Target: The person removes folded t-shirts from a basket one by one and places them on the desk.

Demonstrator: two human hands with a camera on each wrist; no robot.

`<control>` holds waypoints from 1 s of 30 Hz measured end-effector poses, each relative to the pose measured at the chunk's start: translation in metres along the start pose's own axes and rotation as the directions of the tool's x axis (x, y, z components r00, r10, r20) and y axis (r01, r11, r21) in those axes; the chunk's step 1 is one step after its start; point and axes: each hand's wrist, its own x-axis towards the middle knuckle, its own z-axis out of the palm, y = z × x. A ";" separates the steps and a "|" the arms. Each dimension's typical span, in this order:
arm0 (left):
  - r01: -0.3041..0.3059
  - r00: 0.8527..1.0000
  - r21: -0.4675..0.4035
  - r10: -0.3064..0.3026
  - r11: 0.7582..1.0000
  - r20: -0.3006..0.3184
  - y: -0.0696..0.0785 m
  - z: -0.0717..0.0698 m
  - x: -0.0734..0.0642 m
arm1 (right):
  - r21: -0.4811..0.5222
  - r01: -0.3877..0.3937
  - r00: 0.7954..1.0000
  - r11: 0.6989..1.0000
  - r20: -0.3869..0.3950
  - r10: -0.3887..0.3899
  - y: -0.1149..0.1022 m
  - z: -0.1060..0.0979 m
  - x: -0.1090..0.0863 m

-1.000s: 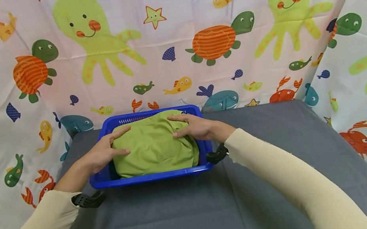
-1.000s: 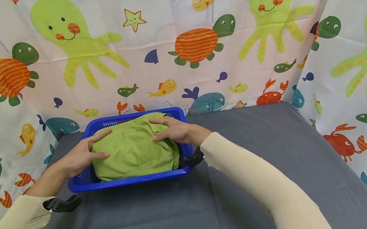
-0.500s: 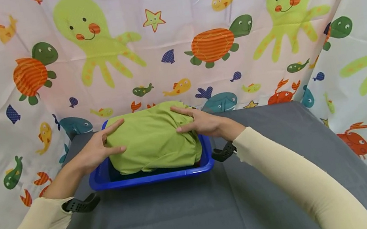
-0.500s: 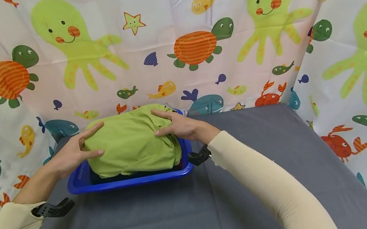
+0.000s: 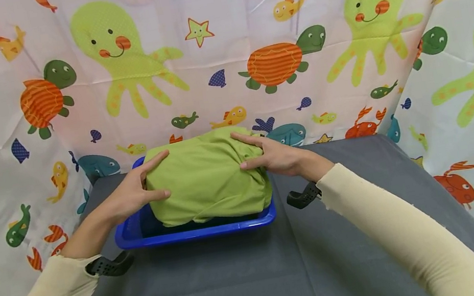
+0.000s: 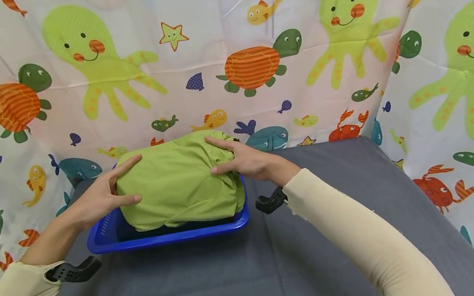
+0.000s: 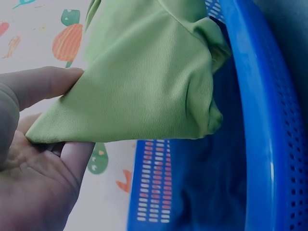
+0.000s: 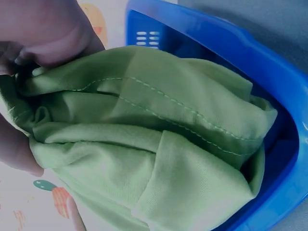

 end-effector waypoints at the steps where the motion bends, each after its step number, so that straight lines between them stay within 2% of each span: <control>1: -0.001 1.000 0.004 0.001 1.000 0.000 0.001 0.000 0.001 | -0.006 0.003 1.000 1.000 -0.004 -0.003 -0.001 -0.001 -0.002; 11: -0.007 1.000 -0.046 0.007 0.999 0.006 0.017 0.008 0.008 | -0.044 0.002 1.000 0.999 -0.024 -0.003 -0.011 -0.014 -0.016; 17: -0.007 1.000 -0.050 0.007 0.999 0.006 0.024 0.013 0.014 | -0.071 -0.022 0.999 0.997 -0.034 0.019 -0.017 -0.023 -0.024; 22: -0.029 0.999 -0.062 0.030 0.998 0.020 0.029 0.018 0.017 | -0.091 -0.046 0.998 0.995 -0.052 0.041 -0.023 -0.026 -0.033; 30: -0.034 0.998 -0.062 0.037 0.998 0.042 0.038 0.029 0.025 | -0.150 -0.056 0.995 0.987 -0.095 0.042 -0.023 -0.034 -0.050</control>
